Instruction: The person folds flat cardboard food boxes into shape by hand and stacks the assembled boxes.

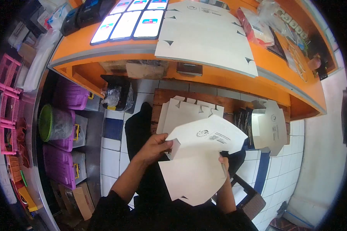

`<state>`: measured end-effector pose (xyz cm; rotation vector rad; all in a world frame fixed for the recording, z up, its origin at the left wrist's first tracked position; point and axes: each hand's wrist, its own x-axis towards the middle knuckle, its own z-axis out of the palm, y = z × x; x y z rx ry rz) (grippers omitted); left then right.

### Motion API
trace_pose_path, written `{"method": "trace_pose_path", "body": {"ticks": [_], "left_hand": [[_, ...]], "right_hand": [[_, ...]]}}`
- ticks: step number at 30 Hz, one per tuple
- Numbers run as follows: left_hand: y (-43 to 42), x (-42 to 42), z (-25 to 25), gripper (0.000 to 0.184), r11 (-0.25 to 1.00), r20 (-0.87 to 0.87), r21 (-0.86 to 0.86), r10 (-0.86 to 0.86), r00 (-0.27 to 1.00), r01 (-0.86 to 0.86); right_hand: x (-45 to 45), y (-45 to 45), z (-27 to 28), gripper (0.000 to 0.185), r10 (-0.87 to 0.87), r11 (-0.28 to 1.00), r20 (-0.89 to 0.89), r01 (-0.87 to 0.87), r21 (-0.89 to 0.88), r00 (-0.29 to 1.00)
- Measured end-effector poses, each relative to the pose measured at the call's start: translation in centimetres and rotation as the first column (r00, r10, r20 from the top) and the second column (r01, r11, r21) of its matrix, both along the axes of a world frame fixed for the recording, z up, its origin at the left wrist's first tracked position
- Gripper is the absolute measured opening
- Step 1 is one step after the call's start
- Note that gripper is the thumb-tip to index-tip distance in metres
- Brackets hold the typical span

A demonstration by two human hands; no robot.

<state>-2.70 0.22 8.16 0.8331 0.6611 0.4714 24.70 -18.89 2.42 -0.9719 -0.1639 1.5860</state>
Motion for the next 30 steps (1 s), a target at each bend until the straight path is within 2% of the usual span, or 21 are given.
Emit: {"method": "trace_pose_path", "body": {"ticks": [1, 2, 4, 6, 7, 8, 9, 12, 13, 15, 16, 18, 19, 20, 22, 23, 24, 25, 26, 28, 30], "left_hand": [[-0.8, 0.6, -0.5, 0.037, 0.990, -0.002, -0.143, 0.011, 1.000, -0.011], [-1.6, 1.4, -0.8, 0.037, 0.989, -0.002, -0.146, 0.013, 1.000, -0.014], [-2.9, 2.7, -0.7, 0.050, 0.821, -0.086, -0.529, 0.199, 0.976, -0.215], [-5.1, 2.0, -2.9, 0.061, 0.850, -0.007, -0.502, 0.181, 0.983, -0.160], [-6.2, 1.6, -3.4, 0.063, 0.834, 0.057, -0.534, 0.199, 0.978, -0.138], [-6.6, 1.4, -4.0, 0.066, 0.818, 0.120, -0.565, 0.217, 0.969, -0.113], [-5.9, 1.6, -3.8, 0.069, 0.902, 0.115, -0.432, 0.064, 0.991, -0.009], [-5.6, 1.6, -1.6, 0.049, 0.933, -0.122, -0.361, -0.041, 0.992, -0.006], [-5.2, 1.6, -2.0, 0.049, 0.934, -0.121, -0.358, -0.034, 0.992, -0.012], [-4.6, 1.3, -3.2, 0.045, 0.981, -0.274, -0.185, -0.003, 0.962, -0.050], [-4.3, 1.3, -3.0, 0.045, 0.981, -0.273, -0.183, 0.006, 0.962, -0.058], [-3.5, 1.5, -2.4, 0.037, 0.978, -0.471, 0.207, 0.120, 0.874, -0.023], [-2.9, 1.8, -2.0, 0.037, 0.977, -0.470, 0.210, 0.124, 0.874, -0.026], [-2.8, 2.0, -1.4, 0.038, 0.962, -0.440, 0.270, 0.081, 0.894, 0.045], [-3.4, 2.7, -0.3, 0.040, 0.938, -0.415, 0.322, 0.016, 0.910, 0.130], [-3.6, 3.5, 0.3, 0.041, 0.854, -0.475, 0.481, 0.062, 0.878, 0.200], [-3.9, 4.0, 0.6, 0.042, 0.744, -0.521, 0.615, 0.135, 0.843, 0.261], [-4.5, 4.1, 0.6, 0.053, 0.784, -0.487, 0.594, 0.172, 0.856, 0.180], [-4.9, 4.2, 0.8, 0.053, 0.787, -0.489, 0.591, 0.174, 0.854, 0.178], [-5.6, 4.4, 1.4, 0.073, 0.364, -0.382, 0.898, 0.369, 0.847, 0.247], [-6.5, 4.4, 1.2, 0.078, 0.303, -0.418, 0.898, 0.354, 0.836, 0.320]], "right_hand": [[-1.0, -0.3, -1.4, 0.072, -0.026, 1.000, -0.140, 0.024, -0.015, 0.990], [-1.1, -0.5, -2.4, 0.071, -0.020, 1.000, -0.187, 0.016, -0.023, 0.982], [-1.8, 0.0, -2.9, 0.070, -0.011, 0.999, -0.280, -0.001, -0.042, 0.960], [-2.5, 1.4, -0.8, 0.073, -0.196, 0.963, 0.135, 0.216, -0.158, 0.971], [-2.1, 1.6, -0.8, 0.073, -0.202, 0.962, 0.134, 0.222, -0.159, 0.970], [-1.5, 1.6, -0.8, 0.072, -0.119, 0.989, 0.250, 0.138, -0.058, 0.961], [-1.1, 1.6, -0.7, 0.070, -0.046, 0.999, 0.370, 0.038, 0.029, 0.928], [-1.6, 2.6, 0.5, 0.061, -0.001, 0.999, 0.450, -0.016, 0.033, 0.893], [-1.7, 2.9, 0.1, 0.061, 0.005, 0.999, 0.451, -0.023, 0.036, 0.892], [-1.8, 3.4, -1.0, 0.045, 0.092, 0.987, 0.856, 0.067, -0.146, 0.508], [-2.2, 3.9, 0.2, 0.045, 0.094, 0.988, 0.857, 0.059, -0.144, 0.507], [-3.4, 4.8, 2.7, 0.033, 0.264, 0.953, 0.961, 0.174, -0.247, -0.084], [-4.3, 4.7, 2.6, 0.025, 0.211, 0.970, 0.972, 0.144, -0.195, -0.102], [-5.4, 4.9, 2.8, 0.025, 0.215, 0.969, 0.972, 0.144, -0.200, -0.098], [-7.4, 4.9, 3.4, 0.019, 0.257, 0.966, 0.814, -0.172, -0.195, 0.521], [-8.0, 5.2, 3.4, 0.019, 0.241, 0.970, 0.816, -0.148, -0.192, 0.525], [-8.6, 5.6, 3.2, 0.017, 0.129, 0.990, 0.643, -0.066, -0.121, 0.755], [-8.8, 5.8, 3.1, 0.015, 0.006, 0.997, 0.408, 0.028, -0.076, 0.913], [-8.6, 5.9, 3.2, 0.015, 0.011, 0.997, 0.406, 0.024, -0.080, 0.914], [-7.9, 6.5, 4.3, 0.013, -0.200, 0.977, 0.220, 0.211, -0.030, 0.955], [-7.7, 7.0, 5.9, 0.017, -0.204, 0.972, 0.206, 0.223, -0.071, 0.957]]}}
